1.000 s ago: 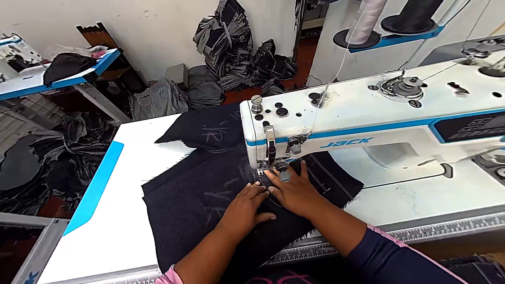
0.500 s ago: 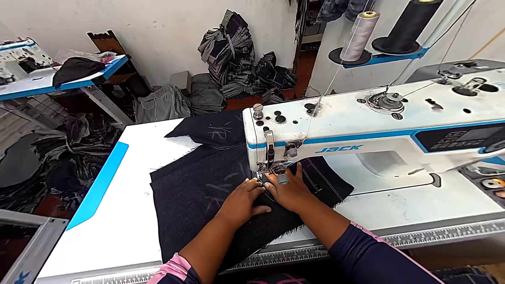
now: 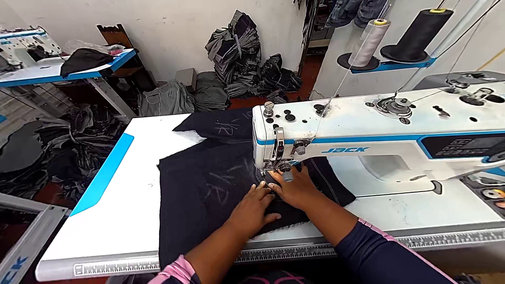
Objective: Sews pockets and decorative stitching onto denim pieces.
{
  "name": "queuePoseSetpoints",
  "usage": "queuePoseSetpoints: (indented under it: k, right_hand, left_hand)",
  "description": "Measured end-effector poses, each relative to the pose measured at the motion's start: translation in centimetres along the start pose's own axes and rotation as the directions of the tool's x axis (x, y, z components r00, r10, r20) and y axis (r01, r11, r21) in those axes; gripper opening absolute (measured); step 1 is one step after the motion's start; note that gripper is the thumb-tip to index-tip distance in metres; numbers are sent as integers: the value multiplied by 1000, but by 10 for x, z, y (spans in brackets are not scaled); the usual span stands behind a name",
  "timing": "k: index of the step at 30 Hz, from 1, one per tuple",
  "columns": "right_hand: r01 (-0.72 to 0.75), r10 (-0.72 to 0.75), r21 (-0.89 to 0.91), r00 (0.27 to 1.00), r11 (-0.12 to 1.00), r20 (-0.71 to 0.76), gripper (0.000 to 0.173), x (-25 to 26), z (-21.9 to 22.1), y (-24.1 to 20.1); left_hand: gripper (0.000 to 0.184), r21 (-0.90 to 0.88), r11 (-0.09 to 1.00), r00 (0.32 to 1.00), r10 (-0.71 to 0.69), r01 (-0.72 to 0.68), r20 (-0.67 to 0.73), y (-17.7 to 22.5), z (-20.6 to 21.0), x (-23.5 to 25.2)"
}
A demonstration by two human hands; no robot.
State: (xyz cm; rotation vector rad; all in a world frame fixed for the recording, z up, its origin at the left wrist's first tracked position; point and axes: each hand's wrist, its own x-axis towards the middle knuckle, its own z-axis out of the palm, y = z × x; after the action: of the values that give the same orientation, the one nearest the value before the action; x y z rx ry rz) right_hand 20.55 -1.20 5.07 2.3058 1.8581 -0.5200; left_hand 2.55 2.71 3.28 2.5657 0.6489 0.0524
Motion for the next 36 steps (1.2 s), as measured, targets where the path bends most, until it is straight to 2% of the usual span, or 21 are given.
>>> queuePoseSetpoints:
  k: [2, 4, 7, 10, 12, 15, 25, 36]
  right_hand:
    - [46, -46, -16, 999, 999, -13, 62, -14, 12, 3]
    - [97, -95, 23, 991, 995, -93, 62, -29, 35, 3]
    - [108, -103, 31, 985, 994, -135, 60, -40, 47, 3]
    - [128, -119, 38, 975, 991, -186, 57, -40, 48, 4]
    - [140, -126, 41, 962, 989, -242, 56, -33, 46, 5]
    - [138, -127, 30, 961, 990, -247, 55, -22, 40, 9]
    - [64, -60, 35, 992, 997, -115, 55, 4, 17, 11]
    - [28, -25, 30, 995, 999, -98, 53, 11, 13, 10]
  left_hand:
    - [48, -9, 984, 984, 177, -177, 4, -31, -10, -5]
    - [49, -7, 972, 971, 235, -235, 36, -46, -18, -10]
    - [49, -11, 984, 982, 180, -180, 59, -29, -15, -17]
    - [41, 6, 972, 967, 235, -235, -103, -34, -1, -17]
    - [40, 14, 964, 953, 264, -265, -150, -41, 0, -9]
    - [42, -4, 970, 961, 241, -244, -136, -45, -6, 2]
    - [45, -42, 976, 972, 210, -215, -109, -57, -20, 27]
    - [45, -41, 981, 978, 187, -191, -89, -58, -25, 33]
